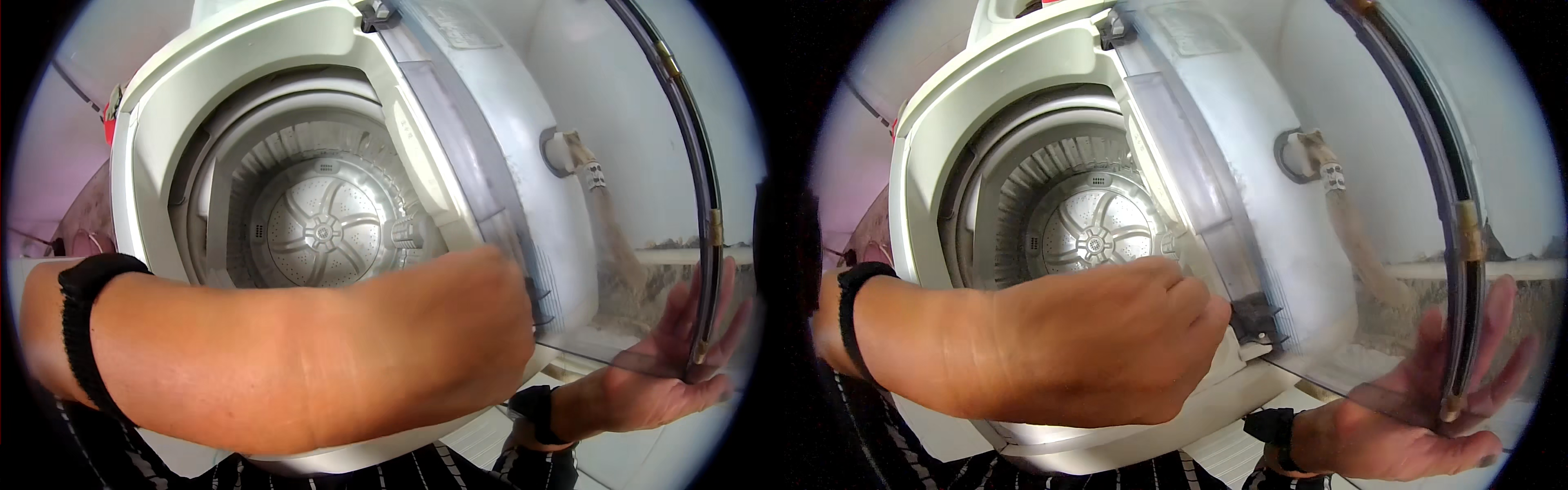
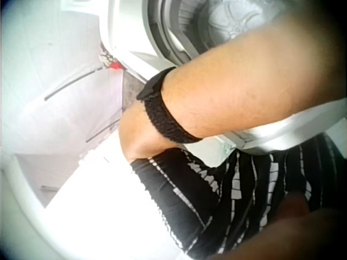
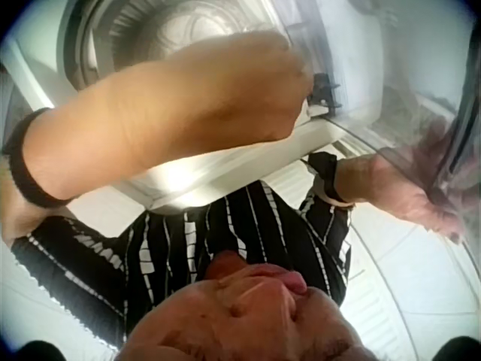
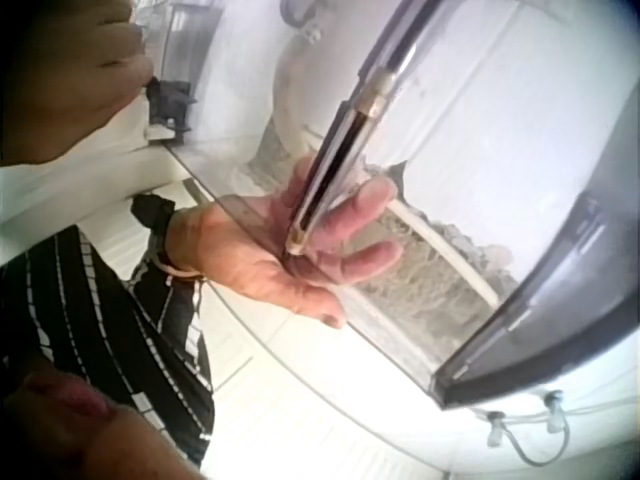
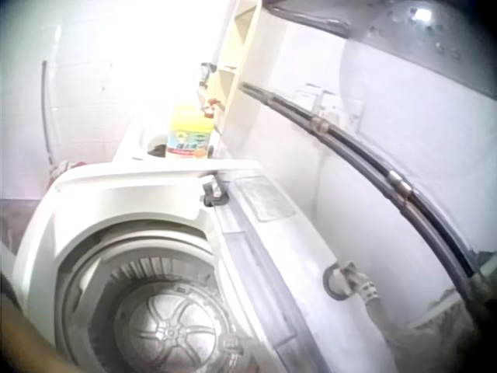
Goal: Using a screwdriver to unscrew and remove components from a washing machine lid.
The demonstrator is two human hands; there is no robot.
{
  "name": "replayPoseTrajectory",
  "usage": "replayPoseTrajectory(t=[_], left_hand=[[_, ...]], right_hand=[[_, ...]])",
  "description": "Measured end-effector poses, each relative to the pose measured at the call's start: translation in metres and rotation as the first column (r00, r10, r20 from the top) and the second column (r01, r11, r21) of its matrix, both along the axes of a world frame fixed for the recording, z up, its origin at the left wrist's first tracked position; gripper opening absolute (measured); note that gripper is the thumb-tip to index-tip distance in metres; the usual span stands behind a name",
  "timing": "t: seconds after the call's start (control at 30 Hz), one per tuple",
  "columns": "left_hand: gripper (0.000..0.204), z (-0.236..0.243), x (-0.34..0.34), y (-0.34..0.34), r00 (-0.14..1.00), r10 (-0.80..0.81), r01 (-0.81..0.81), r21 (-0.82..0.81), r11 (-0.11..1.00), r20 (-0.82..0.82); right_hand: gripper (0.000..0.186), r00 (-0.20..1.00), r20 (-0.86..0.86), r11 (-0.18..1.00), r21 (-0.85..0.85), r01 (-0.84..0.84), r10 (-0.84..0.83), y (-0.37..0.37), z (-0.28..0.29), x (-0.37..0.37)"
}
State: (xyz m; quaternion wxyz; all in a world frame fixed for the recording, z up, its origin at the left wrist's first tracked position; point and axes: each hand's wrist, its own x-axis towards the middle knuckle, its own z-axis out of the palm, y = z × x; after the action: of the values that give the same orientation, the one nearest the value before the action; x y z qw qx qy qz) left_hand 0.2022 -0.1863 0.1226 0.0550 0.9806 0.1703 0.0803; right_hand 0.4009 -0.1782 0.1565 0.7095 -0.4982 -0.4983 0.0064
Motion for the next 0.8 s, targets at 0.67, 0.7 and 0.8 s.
replayPoseTrajectory(t=[0.67, 0.7, 0.8], left_hand=[[0.023, -0.006, -0.018, 0.062, 0.966, 0.257, -0.147, -0.760, 0.633, 0.027], [0.024, -0.007, -0.020, 0.061, 0.958, 0.283, -0.146, -0.789, 0.597, 0.036], [0.029, -0.009, -0.026, 0.056, 0.928, 0.372, -0.184, -0.879, 0.439, -0.008]], right_hand=[[0.070, 0.991, -0.048, 0.992, 0.028, -0.122, 0.123, -0.002, -0.004, 0.023], [0.071, 0.986, -0.057, 0.988, 0.035, -0.153, 0.155, -0.002, -0.004, 0.024], [0.072, 0.965, -0.073, 0.968, 0.047, -0.248, 0.251, -0.005, -0.006, 0.030]])
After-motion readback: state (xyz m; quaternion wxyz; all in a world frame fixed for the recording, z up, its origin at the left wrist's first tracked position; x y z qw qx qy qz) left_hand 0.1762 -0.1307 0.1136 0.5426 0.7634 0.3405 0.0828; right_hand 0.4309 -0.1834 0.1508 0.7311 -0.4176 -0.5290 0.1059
